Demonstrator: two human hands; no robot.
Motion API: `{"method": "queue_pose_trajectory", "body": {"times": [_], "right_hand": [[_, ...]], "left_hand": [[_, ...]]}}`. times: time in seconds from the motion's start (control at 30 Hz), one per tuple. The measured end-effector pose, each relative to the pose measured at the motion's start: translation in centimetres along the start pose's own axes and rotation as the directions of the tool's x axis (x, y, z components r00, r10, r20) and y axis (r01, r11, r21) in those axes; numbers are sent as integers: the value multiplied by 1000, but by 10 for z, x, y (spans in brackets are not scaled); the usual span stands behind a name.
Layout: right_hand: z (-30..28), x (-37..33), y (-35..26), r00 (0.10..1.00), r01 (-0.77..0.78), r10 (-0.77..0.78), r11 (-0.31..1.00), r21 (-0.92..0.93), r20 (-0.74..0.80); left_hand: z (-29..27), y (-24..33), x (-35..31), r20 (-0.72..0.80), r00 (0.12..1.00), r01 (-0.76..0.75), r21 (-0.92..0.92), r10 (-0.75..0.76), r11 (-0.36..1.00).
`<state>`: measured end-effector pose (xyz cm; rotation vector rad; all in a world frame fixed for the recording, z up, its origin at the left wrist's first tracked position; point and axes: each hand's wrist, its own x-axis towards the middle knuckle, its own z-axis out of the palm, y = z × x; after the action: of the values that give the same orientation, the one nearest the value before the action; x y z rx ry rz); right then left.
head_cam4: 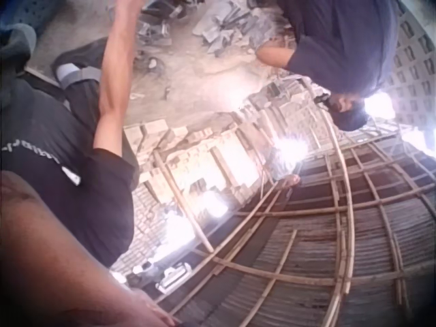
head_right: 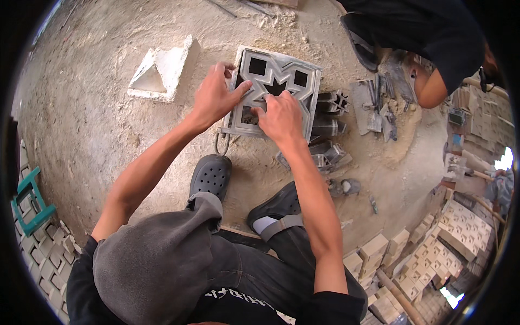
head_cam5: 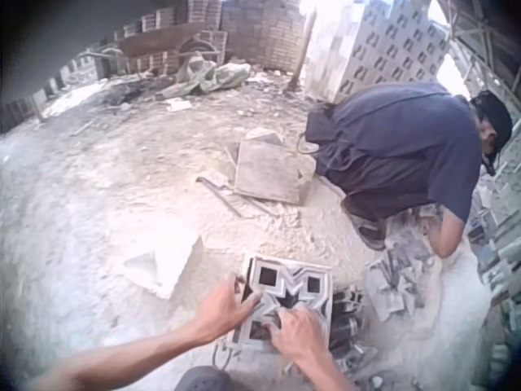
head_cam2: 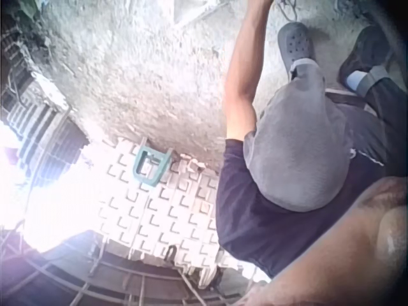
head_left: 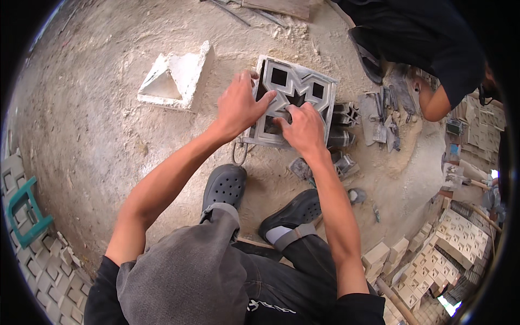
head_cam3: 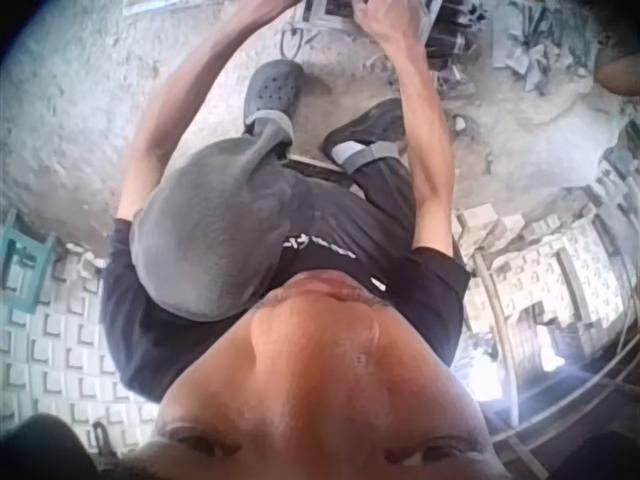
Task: The person removes a decorative cement vent block from a metal mold, cleans the mold with a brush, and then reassembles the metal mold pieces for the next block.
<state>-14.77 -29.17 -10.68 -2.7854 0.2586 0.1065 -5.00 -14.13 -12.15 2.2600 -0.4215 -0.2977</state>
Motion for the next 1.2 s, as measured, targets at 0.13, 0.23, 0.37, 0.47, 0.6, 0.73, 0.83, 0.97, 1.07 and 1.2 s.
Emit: {"method": "queue_pose_trajectory", "body": {"times": [0.13, 0.23, 0.37, 0.47, 0.6, 0.73, 0.83, 0.97, 1.07, 1.2], "right_hand": [[11, 4, -3, 1000, 17, -17, 1000, -16, -3], [15, 6, -2, 999, 38, -38, 999, -30, -12], [20, 4, 4, 998, 58, -58, 998, -32, -25], [28, 4, 6, 998, 46, -46, 999, -17, -44], [37, 4, 15, 991, 61, -54, 997, 52, -120], [39, 2, 26, 985, 94, -76, 989, 118, -152], [35, 9, 24, 992, 96, -87, 989, 111, -86], [37, 16, 43, 979, -26, -11, 983, 179, 202], [37, 15, 41, 977, 4, -52, 973, 229, 206], [20, 29, 47, 899, -119, -52, 927, 356, 436]], "left_hand": [[8, -11, -3, 34, 999, -30, -12, 30, 999], [19, -18, -5, -54, 986, -155, 21, 156, 988], [30, -20, -9, 0, 980, -197, 37, 197, 980], [37, -31, -7, -8, 947, -318, 119, 321, 941], [31, -41, 8, 96, 810, -574, 333, 578, 748], [11, -24, 28, 519, 657, -741, 308, 547, 597], [11, -22, 42, 606, 622, -774, 382, 496, 504], [21, -6, 55, 687, 618, -748, 364, 382, 555], [29, -14, 58, 699, 618, -747, 379, 360, 546], [34, -17, 63, 681, 610, -762, 365, 404, 535]]}}
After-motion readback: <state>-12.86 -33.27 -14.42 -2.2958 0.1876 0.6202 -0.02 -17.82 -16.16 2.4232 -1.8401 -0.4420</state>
